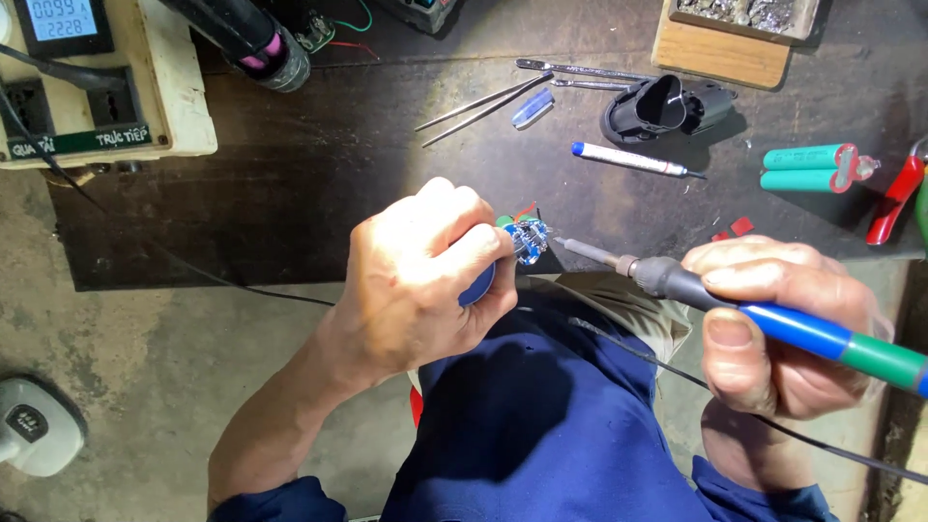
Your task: Soldering a BMS board to a pair of 18650 battery cells and applying insulation tape.
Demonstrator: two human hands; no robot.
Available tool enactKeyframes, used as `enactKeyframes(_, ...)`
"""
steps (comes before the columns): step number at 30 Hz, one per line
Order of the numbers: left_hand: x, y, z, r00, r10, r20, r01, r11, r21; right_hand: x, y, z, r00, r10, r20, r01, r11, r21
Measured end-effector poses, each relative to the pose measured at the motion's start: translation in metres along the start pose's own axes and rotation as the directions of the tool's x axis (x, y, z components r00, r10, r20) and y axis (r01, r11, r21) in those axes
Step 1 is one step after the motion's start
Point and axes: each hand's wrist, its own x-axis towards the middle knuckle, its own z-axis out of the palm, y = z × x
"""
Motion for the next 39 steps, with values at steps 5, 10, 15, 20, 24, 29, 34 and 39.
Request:
enactKeyframes(5, 0.000, -0.003, 0.003, 1.000, 0.016, 0.009, -0.016, 0.999, 0.050, 0.011, 0.010, -0.002, 0.987, -0.114, 0.112, 0.117, 0.993, -0.024)
enactKeyframes(10, -0.001, -0.004, 0.008, 1.000, 0.002, 0.008, -0.002, 0.998, 0.063, 0.015, 0.005, -0.003, 0.978, -0.102, 0.181, 0.115, 0.991, -0.064)
enactKeyframes(15, -0.001, -0.006, 0.009, 1.000, 0.000, 0.021, -0.001, 0.998, 0.067, 0.022, -0.004, -0.005, 0.975, -0.045, 0.217, 0.062, 0.996, -0.070)
enactKeyframes(20, 0.000, -0.006, 0.009, 1.000, 0.001, 0.026, -0.003, 0.997, 0.071, 0.023, 0.005, -0.011, 0.948, -0.046, 0.315, 0.068, 0.996, -0.061)
enactKeyframes(24, -0.002, -0.006, 0.010, 0.999, -0.004, 0.034, 0.001, 0.997, 0.076, 0.021, 0.000, -0.002, 0.963, -0.099, 0.251, 0.116, 0.992, -0.055)
enactKeyframes(29, -0.003, -0.006, 0.010, 0.999, -0.011, 0.030, 0.009, 0.997, 0.071, 0.023, 0.000, -0.004, 0.958, -0.106, 0.267, 0.121, 0.992, -0.040)
enactKeyframes(34, -0.002, -0.006, 0.010, 0.999, -0.005, 0.032, 0.003, 0.997, 0.082, 0.024, -0.001, -0.006, 0.951, -0.077, 0.300, 0.104, 0.992, -0.075)
enactKeyframes(39, -0.004, -0.007, 0.012, 0.999, -0.010, 0.036, 0.006, 0.996, 0.084, 0.026, -0.001, -0.004, 0.945, -0.092, 0.313, 0.124, 0.989, -0.083)
